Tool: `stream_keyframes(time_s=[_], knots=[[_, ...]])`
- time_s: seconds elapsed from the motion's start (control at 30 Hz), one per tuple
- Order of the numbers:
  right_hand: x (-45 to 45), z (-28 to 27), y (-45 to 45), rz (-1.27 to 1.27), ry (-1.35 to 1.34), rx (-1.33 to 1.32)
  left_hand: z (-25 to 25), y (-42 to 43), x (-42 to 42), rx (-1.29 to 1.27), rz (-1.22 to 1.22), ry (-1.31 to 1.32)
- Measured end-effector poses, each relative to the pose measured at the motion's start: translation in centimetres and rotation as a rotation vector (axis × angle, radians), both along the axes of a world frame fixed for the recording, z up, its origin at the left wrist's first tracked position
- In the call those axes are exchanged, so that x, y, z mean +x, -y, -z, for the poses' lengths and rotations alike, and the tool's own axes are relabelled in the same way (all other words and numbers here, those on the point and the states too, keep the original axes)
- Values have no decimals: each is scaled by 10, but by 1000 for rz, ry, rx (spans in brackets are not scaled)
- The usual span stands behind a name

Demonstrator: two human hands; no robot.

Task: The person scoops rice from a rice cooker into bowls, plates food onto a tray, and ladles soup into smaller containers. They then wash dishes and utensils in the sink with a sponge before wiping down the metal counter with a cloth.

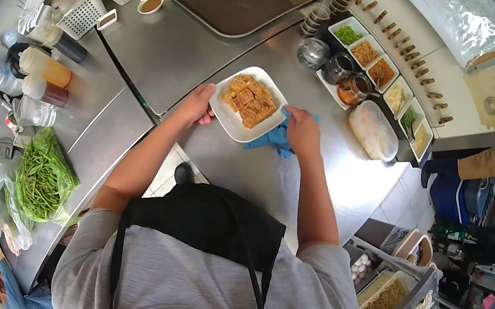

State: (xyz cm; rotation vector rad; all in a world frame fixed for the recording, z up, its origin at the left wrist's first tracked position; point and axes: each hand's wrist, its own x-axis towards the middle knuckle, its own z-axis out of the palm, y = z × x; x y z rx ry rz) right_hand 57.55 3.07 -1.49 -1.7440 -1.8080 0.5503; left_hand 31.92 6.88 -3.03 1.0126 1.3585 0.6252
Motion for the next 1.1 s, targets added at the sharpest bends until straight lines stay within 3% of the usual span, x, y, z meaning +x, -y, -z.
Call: stream_keyframes(time_s=[0.07,0.2,0.3,0.4,0.5,0.7,0.8,0.9,1.0,1.03,1.1], knots=[[-6,8,6,12,23,32,4,-7,3,30,46,-25],[-6,0,28,-40,-195,-236,-2,5,2,-10,116,-15],[-1,14,35,64,-266,-38,1,15,1,-49,118,44],[0,4,27,-9,-52,250,1,27,5,-79,94,107],[-7,-8,0,20,74,285,5,31,7,-92,84,129],[-17,1,-24,-166,727,201,8,34,13,-128,-36,198],[-24,-9,-11,-250,812,49,6,38,15,-138,-73,228],[-14,-19,-4,-422,538,-85,5,40,18,-131,-93,233],[23,-26,-16,-679,-15,-366,8,40,19,-119,-86,217],[33,-24,-15,-517,-12,-342,8,41,20,-113,-82,214],[42,13,-5,-285,116,25,9,40,22,-115,-84,173]])
